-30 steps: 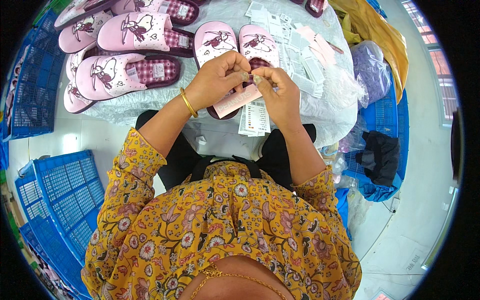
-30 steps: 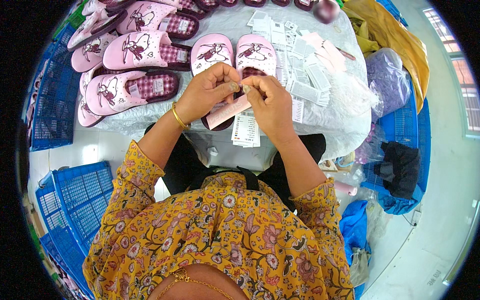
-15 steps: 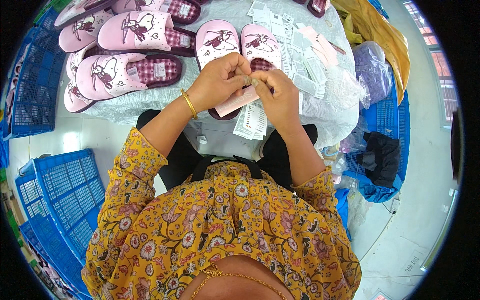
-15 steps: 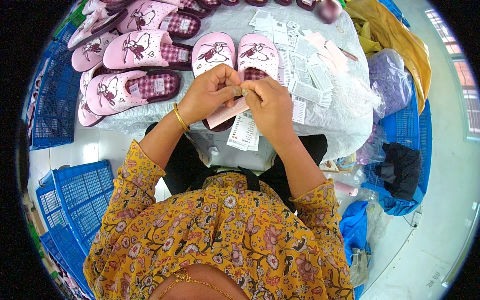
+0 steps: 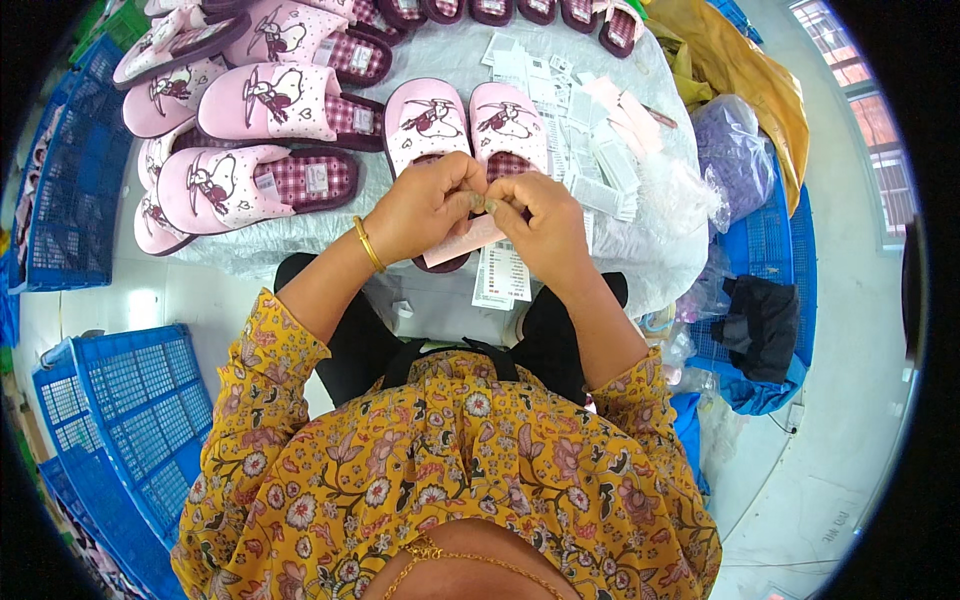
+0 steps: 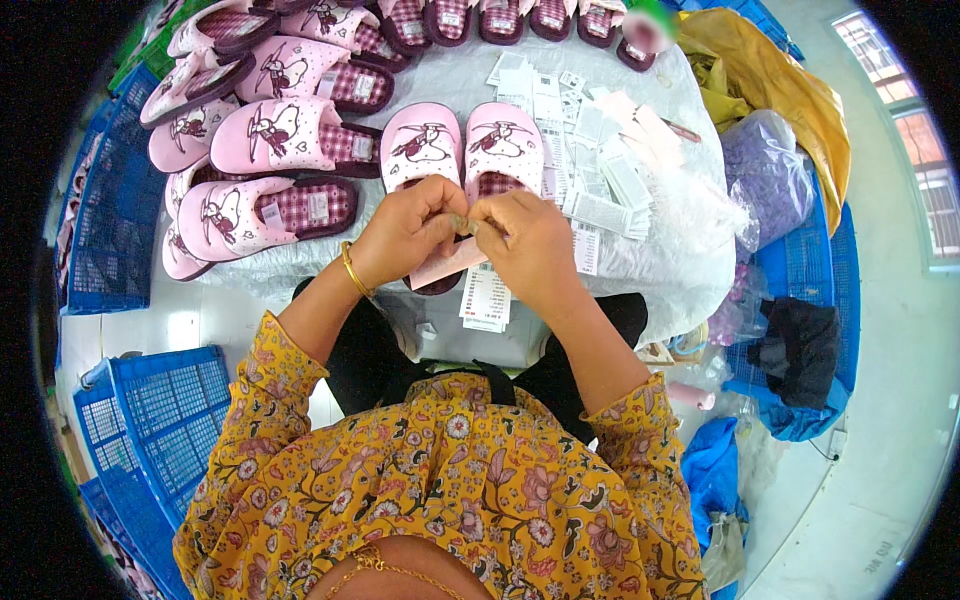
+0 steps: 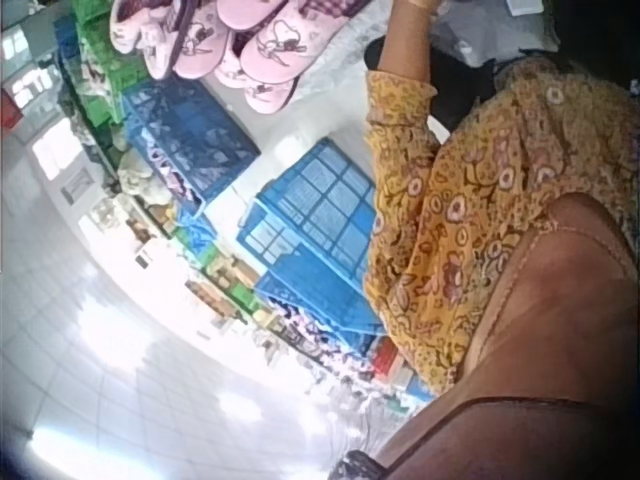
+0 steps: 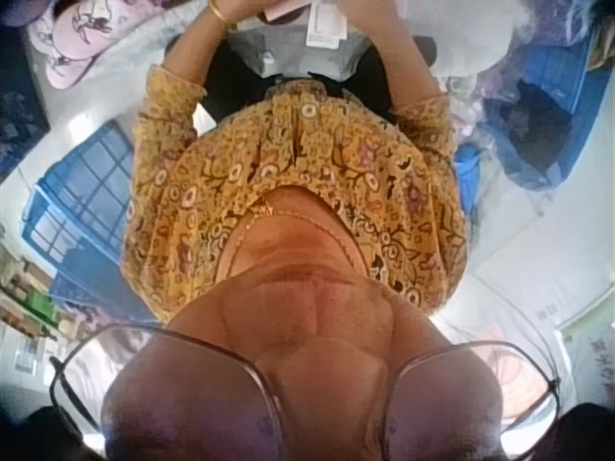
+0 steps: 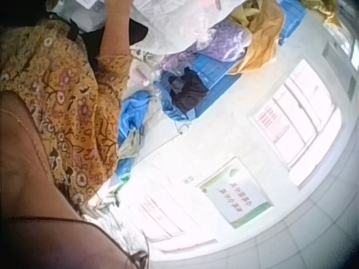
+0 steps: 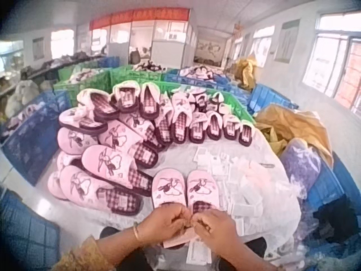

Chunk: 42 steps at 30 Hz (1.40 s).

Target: The person sits at a table and repeatedly picks up small white price tags, peels off backing, and sticks them onto the insoles of pink slippers. They handle the slippers one at a time, placing tagged pairs back into a green crate.

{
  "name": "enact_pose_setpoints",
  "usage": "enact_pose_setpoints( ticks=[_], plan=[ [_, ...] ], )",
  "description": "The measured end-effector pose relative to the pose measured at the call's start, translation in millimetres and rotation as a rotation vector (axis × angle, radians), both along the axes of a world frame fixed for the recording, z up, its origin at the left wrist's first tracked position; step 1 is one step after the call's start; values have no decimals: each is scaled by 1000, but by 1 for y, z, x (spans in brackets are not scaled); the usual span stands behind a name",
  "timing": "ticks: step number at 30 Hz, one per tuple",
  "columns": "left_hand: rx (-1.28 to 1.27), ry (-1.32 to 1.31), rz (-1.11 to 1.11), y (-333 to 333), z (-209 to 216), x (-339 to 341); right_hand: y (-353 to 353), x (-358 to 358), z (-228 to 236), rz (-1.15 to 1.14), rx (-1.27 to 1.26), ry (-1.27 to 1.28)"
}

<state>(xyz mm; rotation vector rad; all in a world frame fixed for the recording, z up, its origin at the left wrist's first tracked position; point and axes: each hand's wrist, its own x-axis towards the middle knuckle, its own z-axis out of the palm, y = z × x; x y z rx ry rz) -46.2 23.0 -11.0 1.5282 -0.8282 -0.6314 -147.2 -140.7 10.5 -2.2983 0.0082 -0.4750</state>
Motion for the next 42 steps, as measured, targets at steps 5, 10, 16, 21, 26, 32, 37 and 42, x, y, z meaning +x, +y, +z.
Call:
enact_pose_setpoints(
  ticks=[5, 10, 16, 21, 26, 32, 37, 42],
  plan=[
    [-63, 3, 19, 0, -8, -1, 1, 0, 0, -27, 88, 113],
    [27, -113, 57, -1, -7, -3, -12, 3, -17, -13, 115, 188],
    [-101, -681, 416, 21, -5, -11, 3, 9, -7, -58, 51, 111],
    [-207, -703, 671, 29, -21, 1, 19, 26, 9, -187, -303, 121],
    [-233, -694, 725, 26, -38, 5, 18, 57, 5, -162, -369, 146],
    [-226, -489, 798, 36, -70, 7, -19, 47, 18, -130, -271, 174],
    [-196, -564, 787, 34, -67, 6, -93, 91, 71, -165, -298, 41],
    [-143, -526, 807, 37, -68, 1, -185, 268, 201, -296, -372, -139]
  ],
)
